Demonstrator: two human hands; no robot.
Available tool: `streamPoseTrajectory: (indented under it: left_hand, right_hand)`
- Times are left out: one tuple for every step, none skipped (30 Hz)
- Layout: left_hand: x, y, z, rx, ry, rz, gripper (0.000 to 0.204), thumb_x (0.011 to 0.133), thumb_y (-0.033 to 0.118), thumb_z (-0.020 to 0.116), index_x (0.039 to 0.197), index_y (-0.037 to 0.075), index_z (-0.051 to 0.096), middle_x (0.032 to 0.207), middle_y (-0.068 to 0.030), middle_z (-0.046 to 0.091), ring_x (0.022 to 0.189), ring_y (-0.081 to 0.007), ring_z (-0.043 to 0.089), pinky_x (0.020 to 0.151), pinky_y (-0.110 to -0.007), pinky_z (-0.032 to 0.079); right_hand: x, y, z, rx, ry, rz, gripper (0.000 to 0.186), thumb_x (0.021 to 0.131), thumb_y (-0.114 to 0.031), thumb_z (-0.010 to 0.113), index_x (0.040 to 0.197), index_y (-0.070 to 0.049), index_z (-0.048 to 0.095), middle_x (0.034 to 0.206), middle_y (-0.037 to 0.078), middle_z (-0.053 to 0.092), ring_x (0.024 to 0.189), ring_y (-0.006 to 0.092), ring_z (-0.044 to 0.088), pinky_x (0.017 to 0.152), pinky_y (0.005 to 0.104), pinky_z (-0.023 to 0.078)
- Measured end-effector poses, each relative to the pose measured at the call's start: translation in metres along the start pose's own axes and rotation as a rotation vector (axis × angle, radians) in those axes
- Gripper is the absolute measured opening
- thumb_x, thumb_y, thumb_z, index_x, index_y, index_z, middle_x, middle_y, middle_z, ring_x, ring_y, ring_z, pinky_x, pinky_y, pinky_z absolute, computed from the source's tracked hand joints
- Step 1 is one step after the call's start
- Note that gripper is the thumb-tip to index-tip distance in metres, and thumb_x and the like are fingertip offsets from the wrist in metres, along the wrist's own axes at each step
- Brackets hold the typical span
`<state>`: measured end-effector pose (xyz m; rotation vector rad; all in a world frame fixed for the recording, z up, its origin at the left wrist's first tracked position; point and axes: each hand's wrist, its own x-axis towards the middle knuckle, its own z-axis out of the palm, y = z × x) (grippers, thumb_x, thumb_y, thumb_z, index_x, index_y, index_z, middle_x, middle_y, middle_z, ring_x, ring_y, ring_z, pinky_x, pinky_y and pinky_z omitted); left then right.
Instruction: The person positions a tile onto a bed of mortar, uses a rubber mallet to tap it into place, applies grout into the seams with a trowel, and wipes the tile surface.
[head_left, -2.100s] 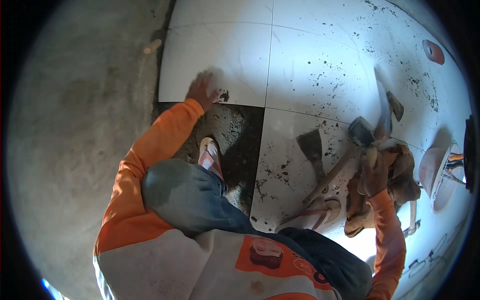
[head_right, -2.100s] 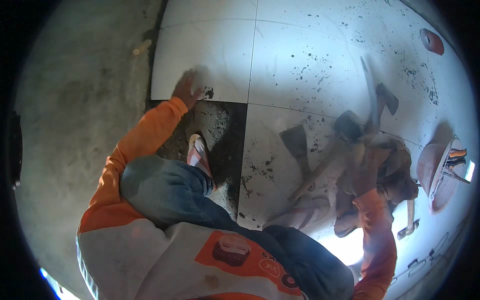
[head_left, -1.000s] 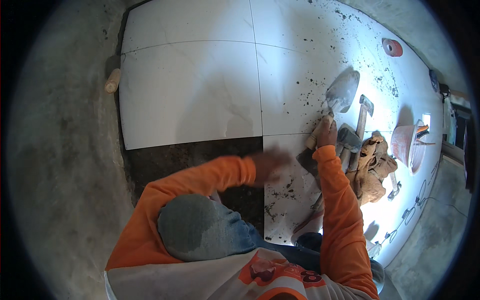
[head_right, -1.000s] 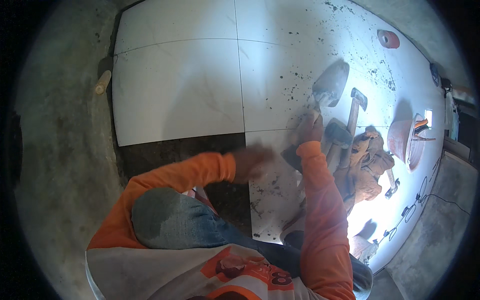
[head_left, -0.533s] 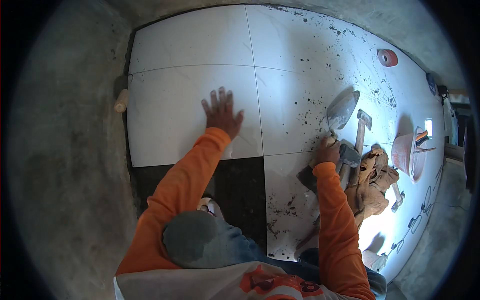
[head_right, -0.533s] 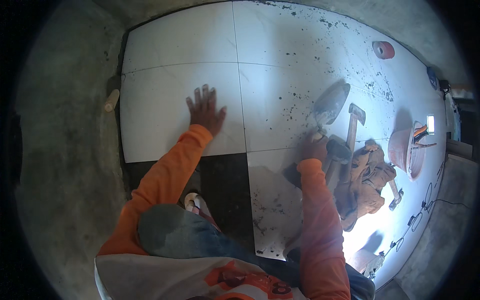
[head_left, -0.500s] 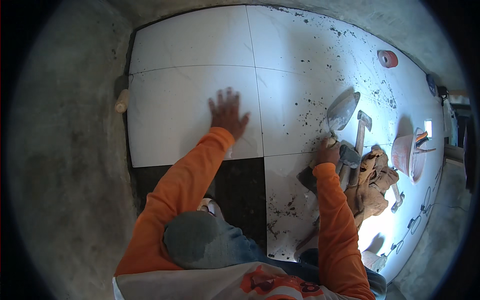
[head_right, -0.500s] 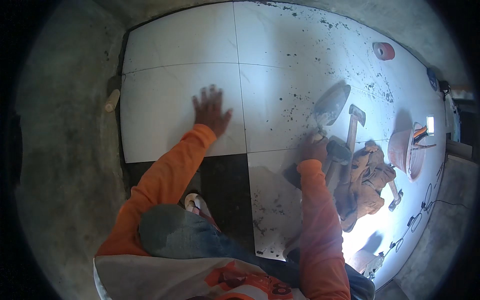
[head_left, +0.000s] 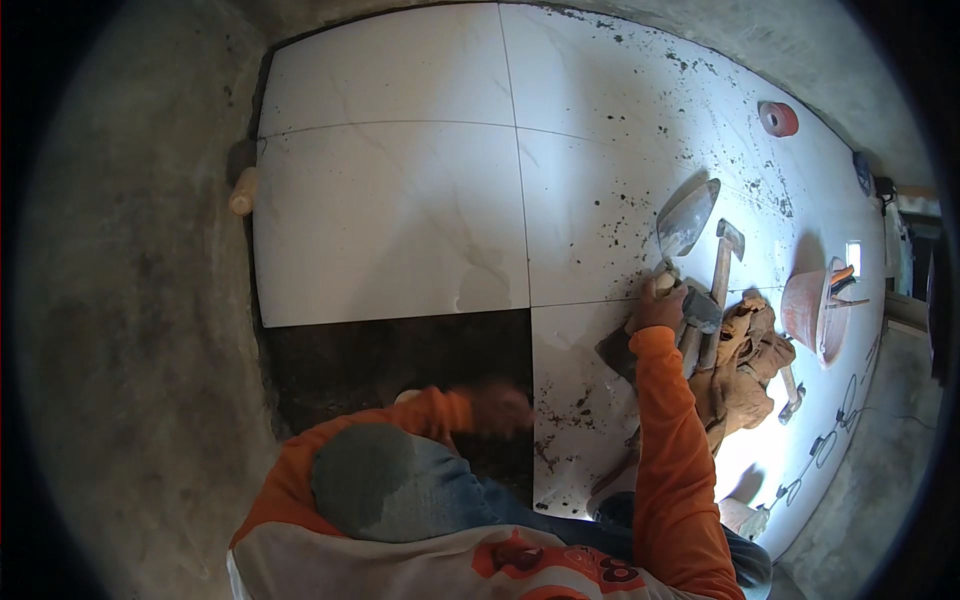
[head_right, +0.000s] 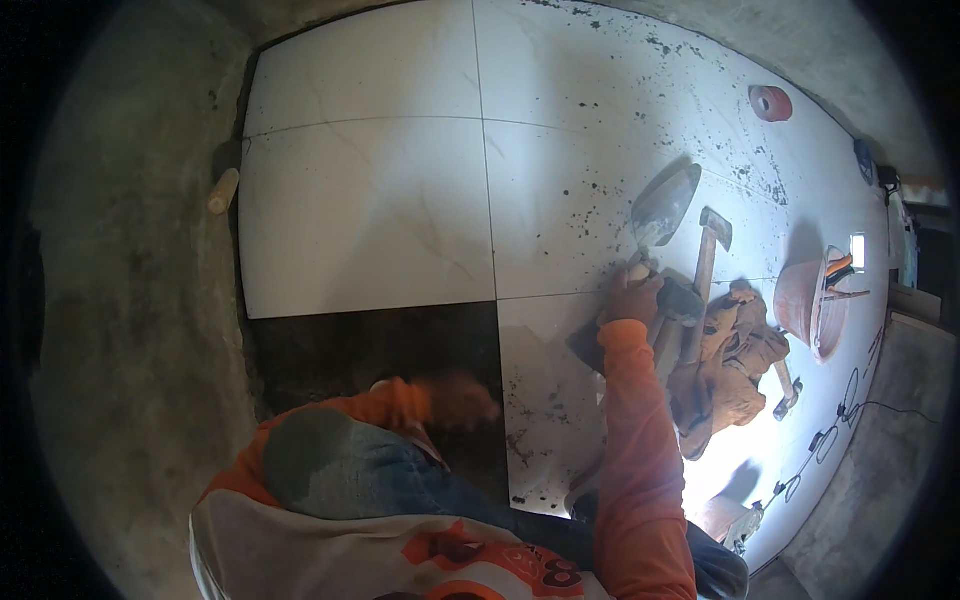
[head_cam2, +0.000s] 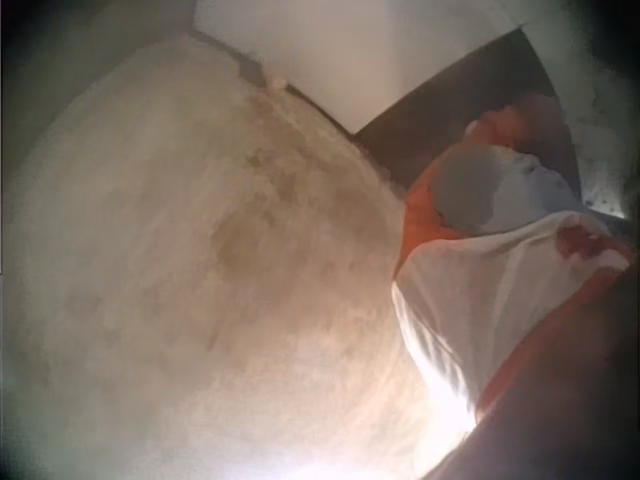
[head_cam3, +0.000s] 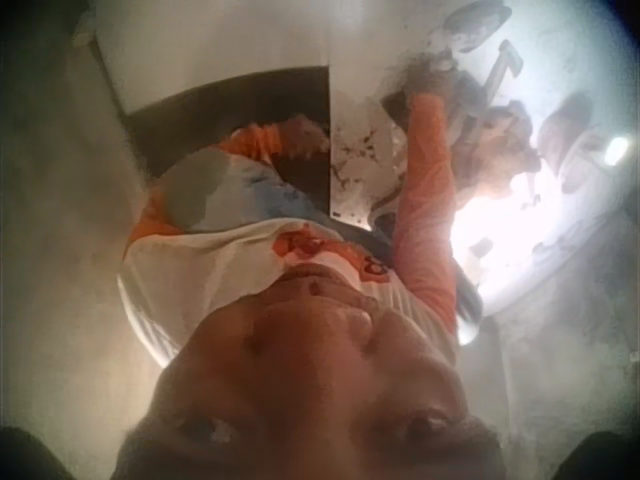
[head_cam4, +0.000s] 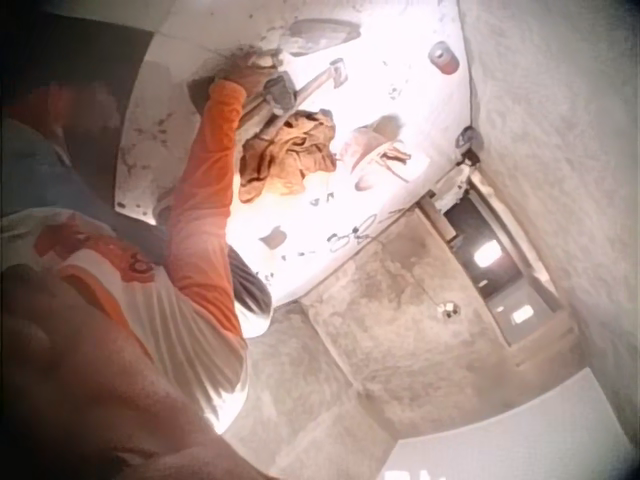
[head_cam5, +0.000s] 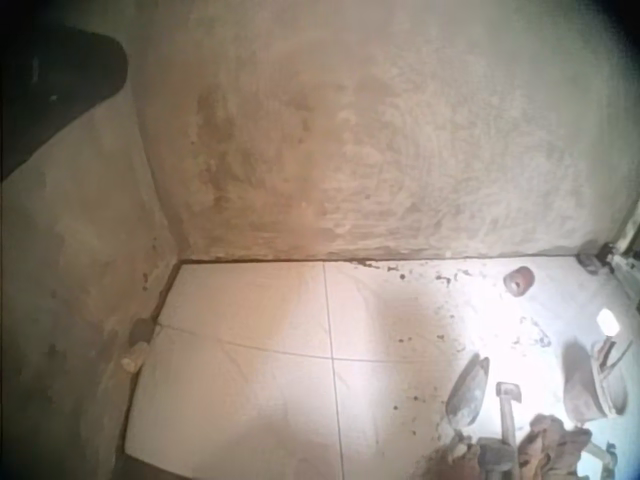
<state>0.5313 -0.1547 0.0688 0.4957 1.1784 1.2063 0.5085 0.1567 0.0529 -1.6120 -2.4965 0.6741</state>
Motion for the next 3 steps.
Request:
streamPoseTrajectory:
  left_hand:
    - [-0.004,0.003,-0.016,-0.106,0.206,-0.037,0.023,0.088,0.025,0.057,0.091,0.004,0.065,0.070,-0.0071,0.063,0.061,-0.0107,0.059,0.051,-0.026,0.049]
    - [-0.007,-0.005,-0.028,-0.179,0.547,0.098,0.021,0.087,0.022,0.059,0.098,0.004,0.063,0.069,-0.0067,0.062,0.058,-0.0104,0.059,0.050,-0.026,0.048]
    - [-0.012,-0.026,-0.047,-0.262,0.762,0.345,0.027,0.086,0.024,0.062,0.106,0.006,0.060,0.070,-0.0064,0.063,0.059,-0.0117,0.060,0.052,-0.025,0.050]
  right_hand:
    - [0.001,0.002,-0.003,0.024,-0.010,0.029,0.066,0.078,-0.046,0.059,0.123,-0.003,0.038,0.105,0.026,0.059,0.097,0.0426,0.058,0.084,0.0458,0.046]
    - [-0.004,0.001,-0.007,0.004,-0.049,0.050,0.068,0.079,-0.046,0.059,0.126,-0.003,0.035,0.109,0.027,0.057,0.099,0.0424,0.057,0.085,0.0446,0.046]
    - [-0.012,-0.010,-0.012,-0.005,-0.100,0.071,0.071,0.080,-0.046,0.060,0.129,-0.004,0.031,0.112,0.029,0.055,0.102,0.0422,0.056,0.087,0.0434,0.045]
